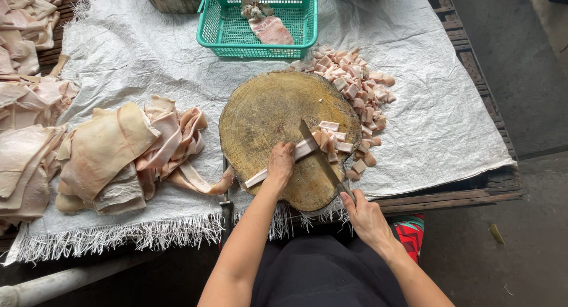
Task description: The person is slicing long strips of pork skin into small, uniform pieces on a round wooden cutting board using a cleaver.
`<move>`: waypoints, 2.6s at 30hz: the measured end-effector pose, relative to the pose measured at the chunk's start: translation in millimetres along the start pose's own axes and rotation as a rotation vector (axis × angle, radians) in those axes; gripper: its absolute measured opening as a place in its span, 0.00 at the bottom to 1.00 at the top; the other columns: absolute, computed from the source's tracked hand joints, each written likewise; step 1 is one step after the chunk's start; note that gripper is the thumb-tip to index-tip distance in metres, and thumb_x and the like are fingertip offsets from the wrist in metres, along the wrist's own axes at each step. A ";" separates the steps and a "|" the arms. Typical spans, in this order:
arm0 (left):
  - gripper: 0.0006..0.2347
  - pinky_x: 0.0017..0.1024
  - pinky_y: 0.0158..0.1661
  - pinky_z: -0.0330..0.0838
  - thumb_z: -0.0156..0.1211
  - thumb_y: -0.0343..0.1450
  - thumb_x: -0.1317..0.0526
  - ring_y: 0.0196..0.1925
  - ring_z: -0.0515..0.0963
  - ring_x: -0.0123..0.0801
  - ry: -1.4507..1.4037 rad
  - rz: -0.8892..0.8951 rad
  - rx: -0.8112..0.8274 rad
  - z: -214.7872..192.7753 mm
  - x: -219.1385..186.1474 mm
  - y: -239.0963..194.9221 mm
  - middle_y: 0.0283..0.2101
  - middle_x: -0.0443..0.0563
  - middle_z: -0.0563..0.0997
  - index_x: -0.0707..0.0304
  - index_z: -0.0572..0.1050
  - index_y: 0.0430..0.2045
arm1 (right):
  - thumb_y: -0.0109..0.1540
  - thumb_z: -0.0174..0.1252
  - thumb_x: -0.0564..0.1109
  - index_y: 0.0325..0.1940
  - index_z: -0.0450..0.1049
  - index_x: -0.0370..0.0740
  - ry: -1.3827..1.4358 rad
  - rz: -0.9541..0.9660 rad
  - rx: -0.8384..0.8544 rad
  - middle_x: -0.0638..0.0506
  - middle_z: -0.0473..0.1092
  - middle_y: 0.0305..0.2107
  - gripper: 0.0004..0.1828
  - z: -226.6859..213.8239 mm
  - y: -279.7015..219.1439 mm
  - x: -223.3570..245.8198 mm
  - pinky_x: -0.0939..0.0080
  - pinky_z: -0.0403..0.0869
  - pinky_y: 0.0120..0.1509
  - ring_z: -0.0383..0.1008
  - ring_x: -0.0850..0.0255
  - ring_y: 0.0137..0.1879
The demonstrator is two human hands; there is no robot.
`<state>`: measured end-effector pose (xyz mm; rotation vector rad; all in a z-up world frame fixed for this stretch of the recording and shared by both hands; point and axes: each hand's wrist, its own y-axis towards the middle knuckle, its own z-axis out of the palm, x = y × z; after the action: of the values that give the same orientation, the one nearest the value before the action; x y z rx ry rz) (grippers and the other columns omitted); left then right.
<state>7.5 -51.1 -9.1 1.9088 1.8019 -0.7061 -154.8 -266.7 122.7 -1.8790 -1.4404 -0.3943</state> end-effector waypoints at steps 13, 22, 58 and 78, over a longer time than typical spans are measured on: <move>0.17 0.51 0.49 0.72 0.42 0.75 0.60 0.50 0.78 0.59 -0.047 -0.039 0.048 16.4 12.7 14.3 0.44 0.69 0.79 0.69 0.80 0.44 | 0.69 0.39 0.65 0.49 0.62 0.36 -0.123 -0.014 0.146 0.27 0.74 0.25 0.28 16.3 9.8 2.2 0.32 0.71 0.43 0.75 0.28 0.39; 0.18 0.47 0.60 0.72 0.37 0.76 0.67 0.59 0.77 0.62 -0.038 0.031 0.052 38.4 36.5 21.6 0.57 0.73 0.76 0.66 0.80 0.50 | 0.70 0.35 0.68 0.48 0.61 0.34 -0.052 -0.060 0.177 0.27 0.74 0.31 0.32 29.7 89.8 39.0 0.33 0.71 0.49 0.75 0.27 0.43; 0.22 0.48 0.62 0.66 0.30 0.77 0.59 0.58 0.75 0.59 -0.257 -0.068 0.022 2.2 19.9 -7.6 0.51 0.72 0.78 0.74 0.76 0.47 | 0.69 0.40 0.65 0.49 0.64 0.37 -0.172 -0.062 0.131 0.29 0.75 0.26 0.27 23.8 -3.4 4.5 0.32 0.73 0.44 0.76 0.29 0.39; 0.22 0.47 0.57 0.69 0.56 0.71 0.63 0.55 0.76 0.55 -0.082 -0.081 0.168 -44.2 9.0 -34.8 0.53 0.68 0.75 0.62 0.68 0.63 | 0.71 0.32 0.71 0.44 0.67 0.39 0.033 -0.008 0.268 0.46 0.69 0.21 0.34 39.0 90.8 36.8 0.47 0.76 0.33 0.76 0.49 0.28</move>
<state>-23.6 -14.2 21.3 1.8894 1.8278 -0.9773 -65.7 -223.6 86.4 -1.6451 -1.4047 -0.2219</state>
